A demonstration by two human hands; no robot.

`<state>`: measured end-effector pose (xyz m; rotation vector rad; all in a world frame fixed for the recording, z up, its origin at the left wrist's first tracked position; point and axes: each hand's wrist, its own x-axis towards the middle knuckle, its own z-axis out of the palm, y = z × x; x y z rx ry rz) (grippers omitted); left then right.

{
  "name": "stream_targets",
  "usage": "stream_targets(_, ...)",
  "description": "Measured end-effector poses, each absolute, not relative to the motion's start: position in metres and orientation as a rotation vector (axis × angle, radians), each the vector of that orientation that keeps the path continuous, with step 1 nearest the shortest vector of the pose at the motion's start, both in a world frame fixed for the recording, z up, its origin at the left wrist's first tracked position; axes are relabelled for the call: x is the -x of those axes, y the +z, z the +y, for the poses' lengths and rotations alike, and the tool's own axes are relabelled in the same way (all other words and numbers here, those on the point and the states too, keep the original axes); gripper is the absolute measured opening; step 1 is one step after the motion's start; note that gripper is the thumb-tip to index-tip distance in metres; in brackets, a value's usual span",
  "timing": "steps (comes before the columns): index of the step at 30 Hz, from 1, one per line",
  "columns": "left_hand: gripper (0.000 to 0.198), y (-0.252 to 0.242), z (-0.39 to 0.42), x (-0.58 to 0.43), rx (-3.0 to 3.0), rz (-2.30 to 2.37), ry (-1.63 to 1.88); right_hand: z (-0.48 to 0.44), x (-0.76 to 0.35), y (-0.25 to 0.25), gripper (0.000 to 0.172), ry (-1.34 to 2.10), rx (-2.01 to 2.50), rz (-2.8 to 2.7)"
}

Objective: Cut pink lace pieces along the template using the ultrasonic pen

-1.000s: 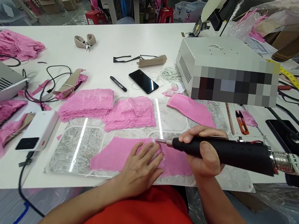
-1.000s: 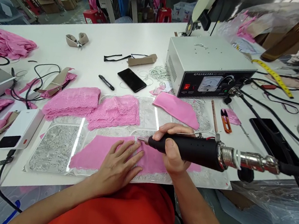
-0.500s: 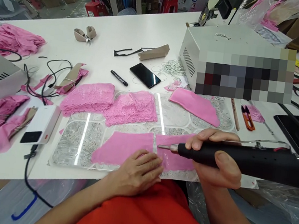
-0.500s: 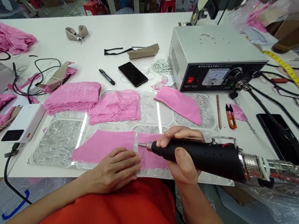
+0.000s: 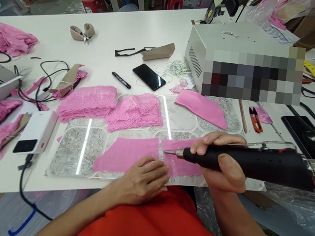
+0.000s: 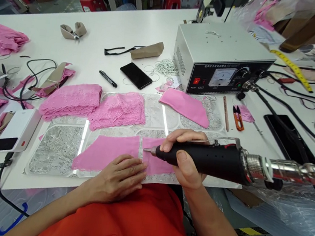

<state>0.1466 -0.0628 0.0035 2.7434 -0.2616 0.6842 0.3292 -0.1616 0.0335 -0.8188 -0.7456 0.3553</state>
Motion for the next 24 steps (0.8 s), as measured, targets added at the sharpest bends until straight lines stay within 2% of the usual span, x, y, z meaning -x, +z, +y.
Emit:
stream_targets(11,0.021,0.000,-0.061,-0.141,-2.725,-0.359,0.677,-0.190,-0.325,0.040,0.017,0.526,0.825,-0.758)
stream_targets(24,0.019,0.008,-0.061,-0.144,-2.706,-0.344,0.664,-0.190,-0.330,0.041,0.014,0.418,0.885,-0.738)
